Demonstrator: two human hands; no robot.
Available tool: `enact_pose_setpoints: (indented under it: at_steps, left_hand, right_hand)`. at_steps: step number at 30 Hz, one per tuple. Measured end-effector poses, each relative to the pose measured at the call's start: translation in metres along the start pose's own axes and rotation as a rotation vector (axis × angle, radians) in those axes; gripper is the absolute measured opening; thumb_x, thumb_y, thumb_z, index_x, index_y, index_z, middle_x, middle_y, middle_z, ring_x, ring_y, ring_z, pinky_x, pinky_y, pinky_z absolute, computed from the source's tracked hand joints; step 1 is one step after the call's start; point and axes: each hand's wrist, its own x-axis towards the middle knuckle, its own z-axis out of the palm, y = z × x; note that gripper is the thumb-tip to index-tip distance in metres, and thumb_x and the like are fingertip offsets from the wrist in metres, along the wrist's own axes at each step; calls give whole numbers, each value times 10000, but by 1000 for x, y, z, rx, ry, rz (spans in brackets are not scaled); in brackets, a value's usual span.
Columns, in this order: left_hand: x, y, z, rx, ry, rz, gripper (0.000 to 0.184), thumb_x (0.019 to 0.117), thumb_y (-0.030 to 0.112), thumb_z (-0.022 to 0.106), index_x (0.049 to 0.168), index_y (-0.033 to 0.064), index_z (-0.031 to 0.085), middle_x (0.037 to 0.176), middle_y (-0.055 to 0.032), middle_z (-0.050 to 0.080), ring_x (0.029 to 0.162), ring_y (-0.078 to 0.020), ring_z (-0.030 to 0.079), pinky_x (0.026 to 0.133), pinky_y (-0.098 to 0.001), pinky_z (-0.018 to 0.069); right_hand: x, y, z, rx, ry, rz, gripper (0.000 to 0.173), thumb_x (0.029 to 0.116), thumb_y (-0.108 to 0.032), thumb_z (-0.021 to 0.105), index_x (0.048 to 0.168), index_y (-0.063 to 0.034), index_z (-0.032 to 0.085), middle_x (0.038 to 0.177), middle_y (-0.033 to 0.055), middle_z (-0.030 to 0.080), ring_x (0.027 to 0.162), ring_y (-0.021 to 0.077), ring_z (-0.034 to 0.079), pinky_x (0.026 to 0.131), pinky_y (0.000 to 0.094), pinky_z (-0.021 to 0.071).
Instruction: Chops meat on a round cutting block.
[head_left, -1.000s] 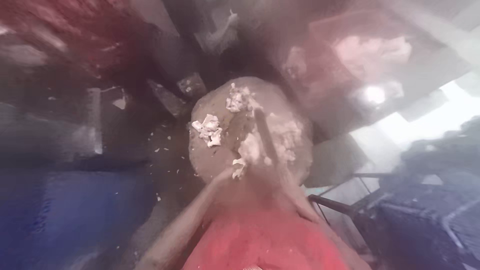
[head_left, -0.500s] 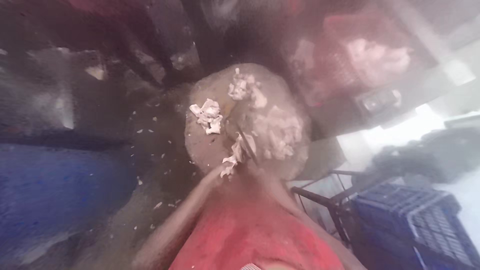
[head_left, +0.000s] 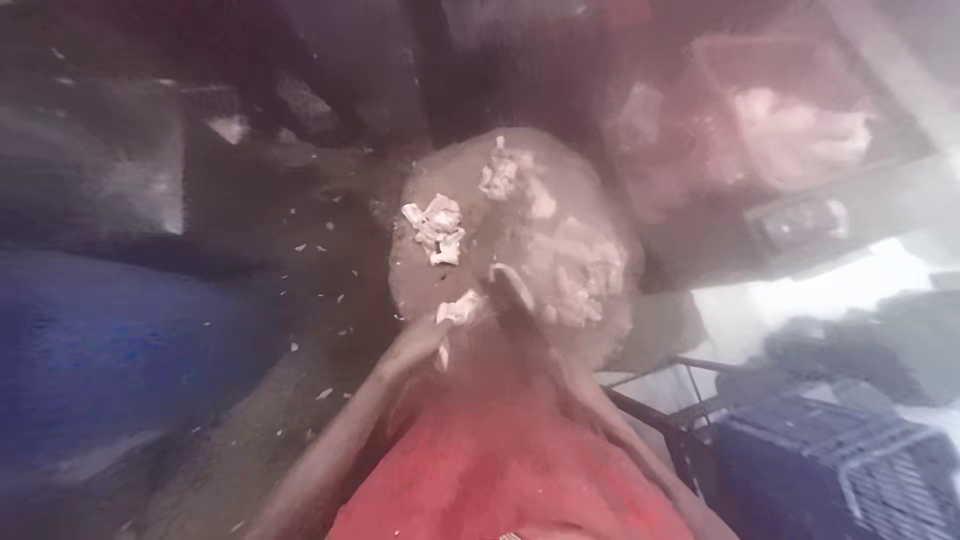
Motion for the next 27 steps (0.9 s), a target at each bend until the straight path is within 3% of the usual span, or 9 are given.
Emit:
enact_pose_setpoints:
  at_steps: [4,6,9,14,17,19,22,25,27]
  left_hand:
    - [32,39,20,316,23,25,512,1045,491,498,1265,53,646,1079,-193,700,978,-337,697,886,-583,546]
    - [49,41,35,358,33,49,514,1017,471,551,1194,2,666,1049,-216,701,965,-360,696,878,-594,546]
    - [42,51,40,351,-15,53,530,1068,457,463,1263,-8,626,1059,-206,696,928,-310,703,865,-520,563]
    - [44,44,37,210,-47,-27,425,1074,391,455,1188,30,646,966,-154,684,833,-261,679,789,-485,562]
    - [31,22,25,-372,-198,-30,373,1076,360,505,1259,46,588,834,-59,707,673,-150,679,637,-323,591]
    - [33,0,25,-650,-314,-94,374,1075,323,515,1315,37,550,946,-97,724,764,-199,707,706,-363,615]
    - [39,-38,42,-681,-262,-209,310,1072,302,516,1229,45,592,845,-59,668,662,-153,645,606,-305,568]
    - [28,-56,54,-576,-193,-143,307,1078,296,499,1123,28,641,757,-29,646,602,-122,610,578,-279,545]
    - [25,-61,56,-431,-114,-81,364,1087,325,473,1150,14,651,790,-38,663,633,-123,620,620,-301,552]
  right_hand:
    - [-16,-70,-20,-93,181,-90,518,1113,-420,311,1429,-84,546,1148,171,693,1011,287,699,922,525,562]
    - [-31,-113,-26,8,229,-312,548,1107,-417,278,1389,-30,545,1072,135,685,912,200,686,835,420,586]
    - [-39,-135,-13,116,274,-623,719,1068,-567,324,1343,45,582,1162,156,697,1049,154,677,964,360,560]
    - [18,-75,39,-113,-46,-149,660,1080,-569,299,1387,-48,562,1198,193,685,1119,322,675,995,546,527]
    - [19,-64,40,-87,-29,-61,663,1076,-584,300,1363,-67,600,1207,191,687,1134,317,670,1010,545,517]
    - [12,-73,29,-100,43,-104,610,1080,-546,344,1359,-63,590,1158,181,690,1068,306,682,963,538,541]
    - [-14,-117,0,-71,55,-215,519,1098,-439,377,1396,-54,560,1127,158,688,1005,257,686,934,471,558]
    - [-44,-150,-12,105,77,-518,696,1050,-617,328,1329,-31,581,915,50,644,772,128,621,737,355,574]
    - [-59,-171,-15,129,109,-694,803,1017,-696,313,1303,-4,604,1000,58,683,876,76,645,818,310,577]
